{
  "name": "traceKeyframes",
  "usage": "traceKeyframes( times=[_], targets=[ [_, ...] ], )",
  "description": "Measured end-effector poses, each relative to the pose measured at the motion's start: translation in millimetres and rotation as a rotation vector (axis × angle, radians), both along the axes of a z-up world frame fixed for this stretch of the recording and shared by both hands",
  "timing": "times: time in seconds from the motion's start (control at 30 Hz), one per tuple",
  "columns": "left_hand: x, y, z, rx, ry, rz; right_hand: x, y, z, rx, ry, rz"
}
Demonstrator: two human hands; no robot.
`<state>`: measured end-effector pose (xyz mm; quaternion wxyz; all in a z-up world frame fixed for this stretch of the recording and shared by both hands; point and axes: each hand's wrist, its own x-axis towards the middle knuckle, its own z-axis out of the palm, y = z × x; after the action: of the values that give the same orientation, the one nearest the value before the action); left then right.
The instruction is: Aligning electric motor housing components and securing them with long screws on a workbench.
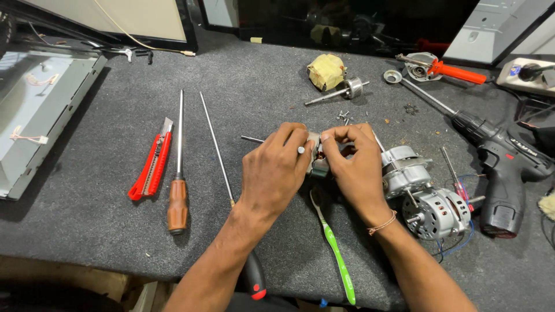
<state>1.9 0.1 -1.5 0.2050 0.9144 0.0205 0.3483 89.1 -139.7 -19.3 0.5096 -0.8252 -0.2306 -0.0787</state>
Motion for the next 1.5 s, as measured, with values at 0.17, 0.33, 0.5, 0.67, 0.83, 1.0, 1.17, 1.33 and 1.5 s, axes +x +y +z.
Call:
traceKeyframes(
  times=[0.17,0.33,0.5,0.67,0.83,1.0,1.17,1.33,1.5],
  targets=[
    [-0.6,-2.3,2.9,0.003,-0.004,0.007,-4.0,5.9,-5.3,0.095,0.072,-0.022],
    [0.4,-3.2,0.8,-0.024,-0.027,-0.006,-7.5,8.2,-3.0,0.121,0.070,-0.047],
    [0.1,-2.1,1.8,-0.011,-0.024,-0.009,1.1,8.8,-8.4,0.064,0.099,-0.041],
    [-2.2,-3.3,4.9,-0.022,-0.024,-0.021,-2.2,5.5,-3.7,0.096,0.100,-0.039],
    [-1.2,-2.6,1.3,-0.029,-0.028,-0.004,-7.0,1.4,4.1,0.072,0.055,0.007],
    [-1.1,-1.7,0.9,-0.010,-0.036,0.003,-1.2,4.2,-4.3,0.166,0.170,0.019],
    [-2.2,-2.7,3.7,0.004,-0.031,-0.008,2.4,4.2,-8.7,0.208,0.212,0.036],
    [-0.2,-1.6,2.8,0.013,-0.033,0.002,9.4,8.2,-8.9,0.130,0.148,0.047],
    [-4.4,-3.0,12.3,-0.006,-0.014,-0.038,11.7,5.6,-9.8,0.105,0.183,0.054]
  ],
)
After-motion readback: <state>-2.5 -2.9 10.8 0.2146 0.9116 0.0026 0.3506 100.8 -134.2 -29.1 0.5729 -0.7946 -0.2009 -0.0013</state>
